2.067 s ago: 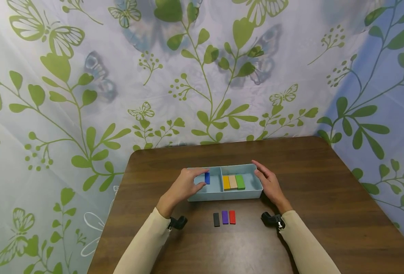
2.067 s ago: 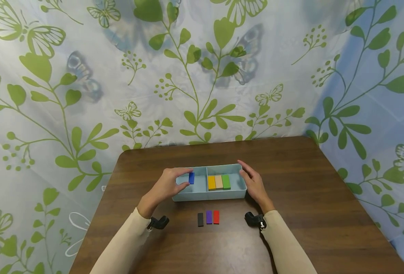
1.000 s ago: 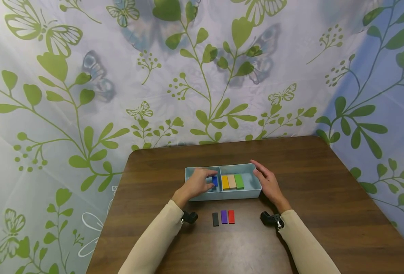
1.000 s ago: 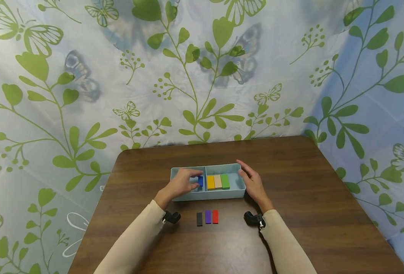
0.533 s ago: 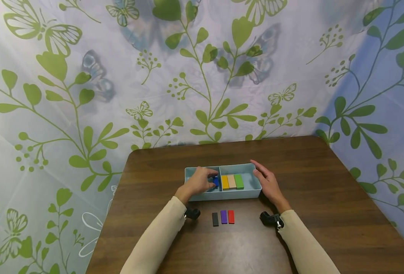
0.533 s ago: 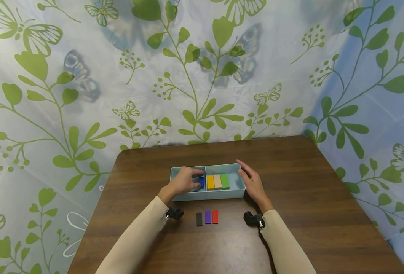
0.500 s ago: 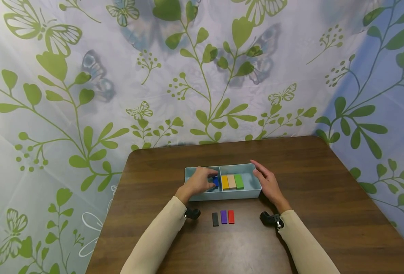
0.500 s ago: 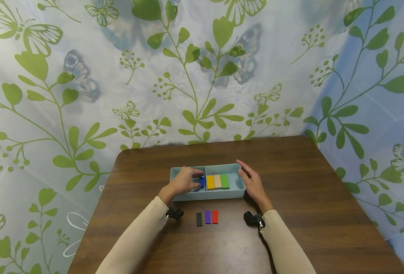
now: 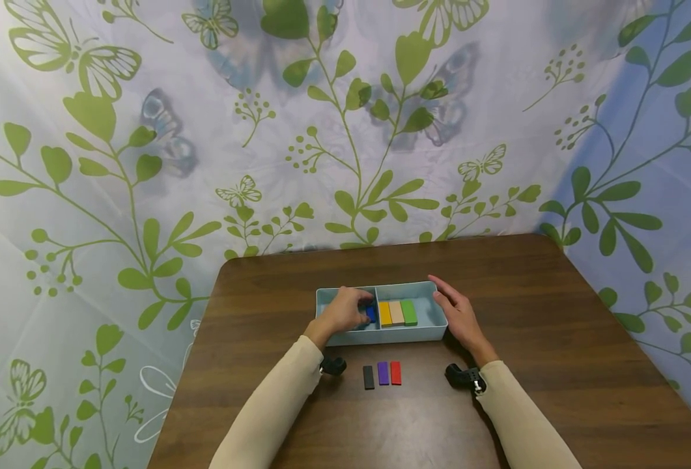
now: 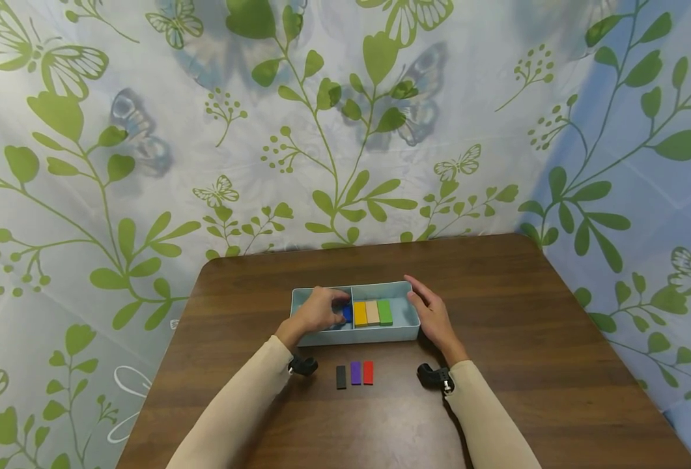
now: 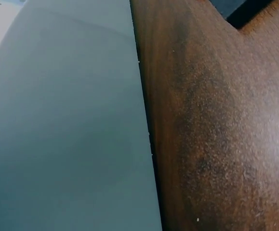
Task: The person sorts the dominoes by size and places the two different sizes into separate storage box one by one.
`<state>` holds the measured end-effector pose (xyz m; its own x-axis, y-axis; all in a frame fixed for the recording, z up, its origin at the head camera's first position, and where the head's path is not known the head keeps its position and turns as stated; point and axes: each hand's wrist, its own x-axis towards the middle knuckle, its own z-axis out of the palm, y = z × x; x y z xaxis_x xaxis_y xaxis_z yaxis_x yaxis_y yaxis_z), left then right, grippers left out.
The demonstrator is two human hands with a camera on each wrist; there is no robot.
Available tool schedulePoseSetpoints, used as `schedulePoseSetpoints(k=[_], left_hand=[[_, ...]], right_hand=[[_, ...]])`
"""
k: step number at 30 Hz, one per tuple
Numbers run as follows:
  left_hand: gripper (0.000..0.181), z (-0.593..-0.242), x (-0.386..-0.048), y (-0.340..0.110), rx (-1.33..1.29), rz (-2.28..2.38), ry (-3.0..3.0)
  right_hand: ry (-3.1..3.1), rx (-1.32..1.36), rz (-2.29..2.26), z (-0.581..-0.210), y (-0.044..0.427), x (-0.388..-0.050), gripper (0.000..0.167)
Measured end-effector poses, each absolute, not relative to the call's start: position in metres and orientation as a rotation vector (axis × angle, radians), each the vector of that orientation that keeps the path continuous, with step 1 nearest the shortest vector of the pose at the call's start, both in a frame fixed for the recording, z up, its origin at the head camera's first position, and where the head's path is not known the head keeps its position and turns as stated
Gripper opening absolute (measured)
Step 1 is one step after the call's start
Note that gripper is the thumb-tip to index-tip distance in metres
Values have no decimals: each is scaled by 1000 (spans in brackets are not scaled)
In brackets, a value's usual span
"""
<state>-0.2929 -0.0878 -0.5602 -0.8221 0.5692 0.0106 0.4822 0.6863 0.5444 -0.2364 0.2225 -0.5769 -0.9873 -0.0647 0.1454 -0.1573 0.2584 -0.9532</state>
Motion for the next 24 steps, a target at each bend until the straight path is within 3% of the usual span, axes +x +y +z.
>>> schedulePoseSetpoints(k=[24], left_hand=[[48, -547, -284, -84, 846, 787, 2745]], right_hand=[[-2440, 198, 1862, -571, 220, -234, 49]])
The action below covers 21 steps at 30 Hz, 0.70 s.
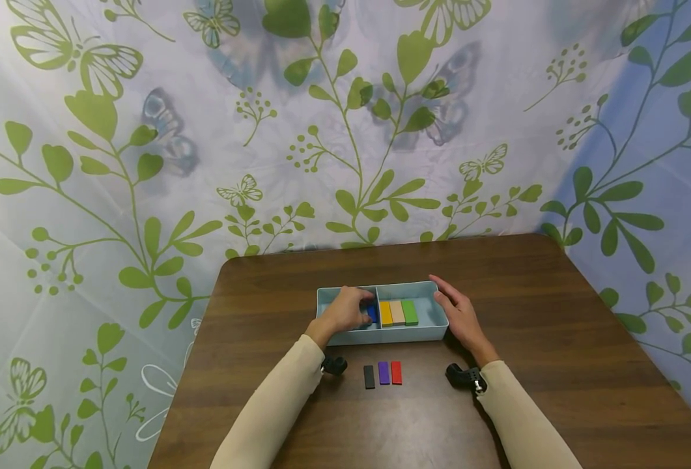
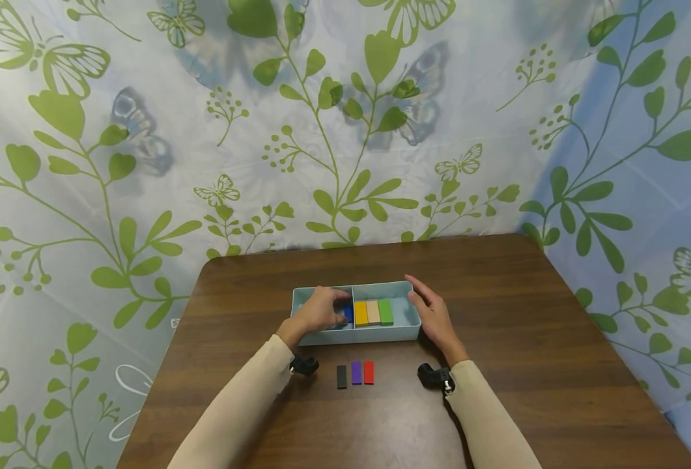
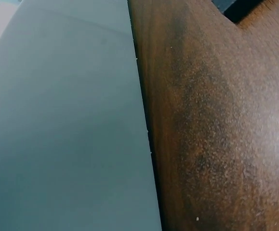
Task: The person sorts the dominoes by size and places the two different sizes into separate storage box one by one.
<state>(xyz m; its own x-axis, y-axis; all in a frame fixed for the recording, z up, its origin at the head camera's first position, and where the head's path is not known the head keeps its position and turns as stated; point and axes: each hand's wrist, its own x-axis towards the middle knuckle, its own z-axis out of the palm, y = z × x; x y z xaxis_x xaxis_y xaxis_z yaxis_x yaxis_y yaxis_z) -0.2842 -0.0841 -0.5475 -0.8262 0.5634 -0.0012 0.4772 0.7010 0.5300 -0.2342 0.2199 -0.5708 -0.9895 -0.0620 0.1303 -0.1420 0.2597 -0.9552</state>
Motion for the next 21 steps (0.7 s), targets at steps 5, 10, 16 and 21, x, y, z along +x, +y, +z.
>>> schedulePoseSetpoints(k=[5, 10, 16, 21], left_hand=[[47, -547, -283, -83, 822, 792, 2748], [48, -548, -283, -84, 830, 830, 2747], [47, -546, -282, -86, 837, 879, 2743], [47, -537, -276, -88, 837, 924, 2724]], right_hand=[[-2434, 207, 1862, -571, 221, -234, 48], [-2438, 223, 1844, -570, 221, -233, 49], [-2442, 226, 1839, -570, 221, -232, 49], [-2444, 223, 1848, -571, 221, -233, 49]])
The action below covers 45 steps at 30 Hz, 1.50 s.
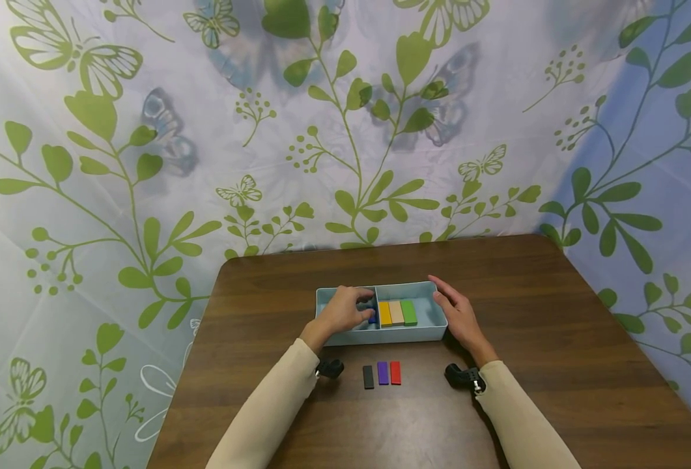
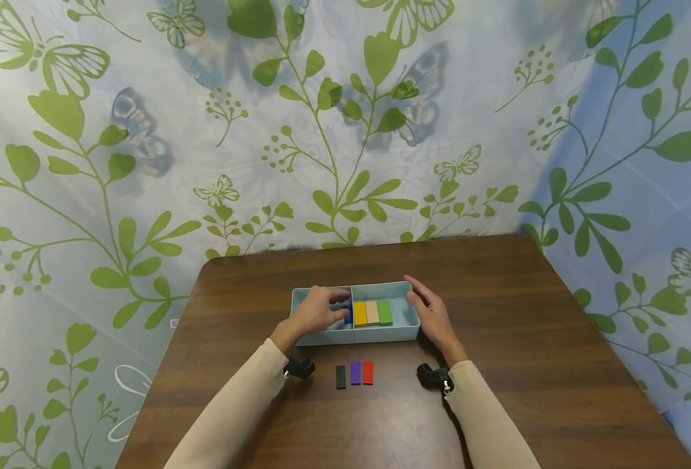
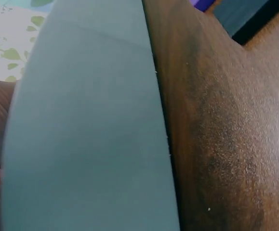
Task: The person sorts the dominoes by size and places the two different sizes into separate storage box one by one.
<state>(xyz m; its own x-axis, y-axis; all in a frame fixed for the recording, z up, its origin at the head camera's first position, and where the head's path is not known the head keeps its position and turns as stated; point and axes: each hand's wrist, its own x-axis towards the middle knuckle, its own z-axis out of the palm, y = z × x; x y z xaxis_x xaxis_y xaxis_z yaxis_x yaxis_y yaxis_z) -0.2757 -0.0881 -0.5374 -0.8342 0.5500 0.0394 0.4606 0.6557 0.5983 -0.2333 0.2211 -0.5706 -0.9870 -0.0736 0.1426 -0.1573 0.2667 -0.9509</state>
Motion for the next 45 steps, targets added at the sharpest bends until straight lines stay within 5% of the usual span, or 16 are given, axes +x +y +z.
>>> schedulePoseSetpoints(k=[24, 45], left_hand=[[52, -503, -222, -101, 1110, 1089, 2681], [53, -527, -169, -117, 1154, 1214, 2587]], right_hand=[[-2461, 206, 1834, -569, 221, -233, 49], [-2458, 204, 1850, -570, 221, -234, 49]])
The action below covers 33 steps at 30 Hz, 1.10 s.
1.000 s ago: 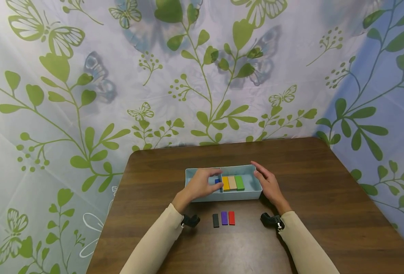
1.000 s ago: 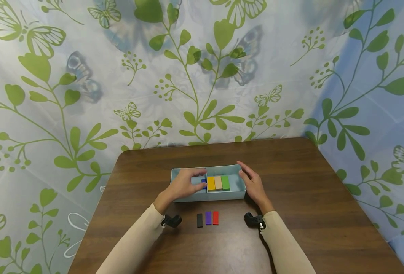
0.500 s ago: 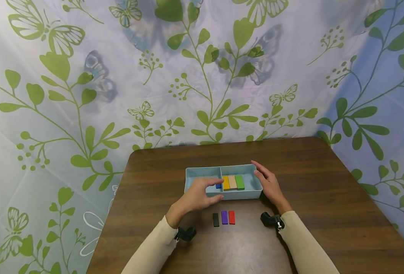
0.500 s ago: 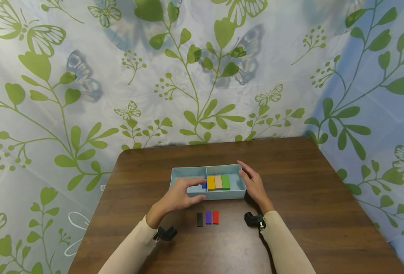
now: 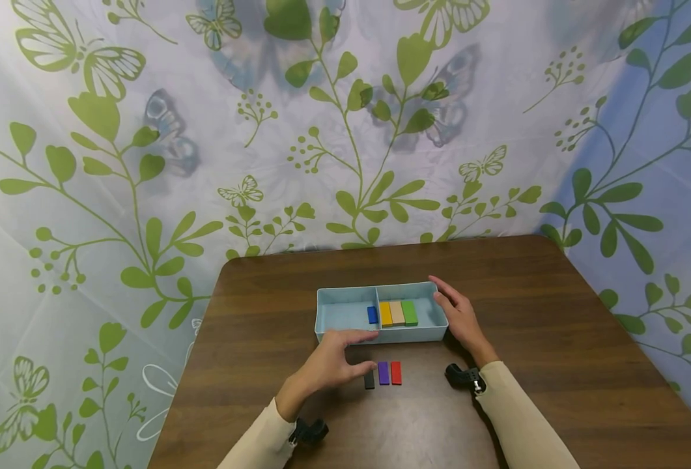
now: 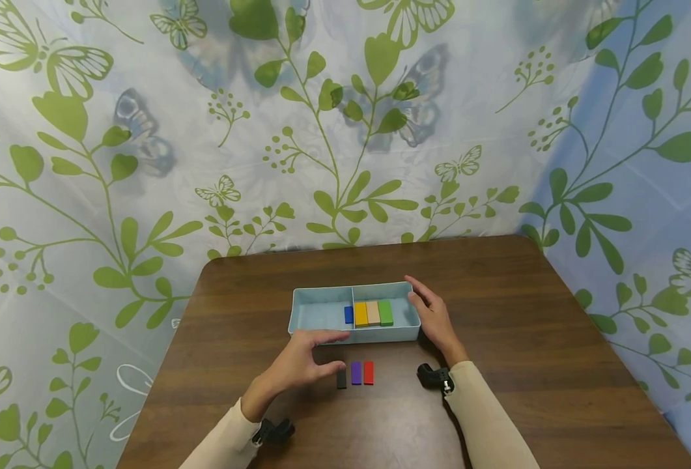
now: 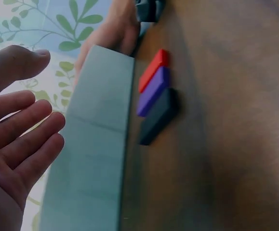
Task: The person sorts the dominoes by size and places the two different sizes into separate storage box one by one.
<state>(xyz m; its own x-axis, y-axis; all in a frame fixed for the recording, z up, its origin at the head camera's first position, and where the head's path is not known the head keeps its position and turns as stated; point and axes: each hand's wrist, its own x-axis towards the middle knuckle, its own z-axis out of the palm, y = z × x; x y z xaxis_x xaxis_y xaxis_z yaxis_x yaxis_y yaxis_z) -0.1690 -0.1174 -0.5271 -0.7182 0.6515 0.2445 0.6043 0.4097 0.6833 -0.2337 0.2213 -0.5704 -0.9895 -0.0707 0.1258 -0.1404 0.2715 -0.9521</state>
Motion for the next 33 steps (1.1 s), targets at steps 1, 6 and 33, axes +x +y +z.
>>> schedulePoseSetpoints(k=[1, 6, 33], left_hand=[[53, -530, -167, -118, 1132, 1227, 2582], [52, -542, -158, -122, 1030, 1290, 2561], [55, -576, -150, -125, 1005, 1134, 2688]], right_hand=[[-2457, 206, 1848, -570, 221, -234, 49], [-2442, 208, 1850, -571, 221, -234, 49], [-2423, 232, 1849, -573, 221, -232, 49]])
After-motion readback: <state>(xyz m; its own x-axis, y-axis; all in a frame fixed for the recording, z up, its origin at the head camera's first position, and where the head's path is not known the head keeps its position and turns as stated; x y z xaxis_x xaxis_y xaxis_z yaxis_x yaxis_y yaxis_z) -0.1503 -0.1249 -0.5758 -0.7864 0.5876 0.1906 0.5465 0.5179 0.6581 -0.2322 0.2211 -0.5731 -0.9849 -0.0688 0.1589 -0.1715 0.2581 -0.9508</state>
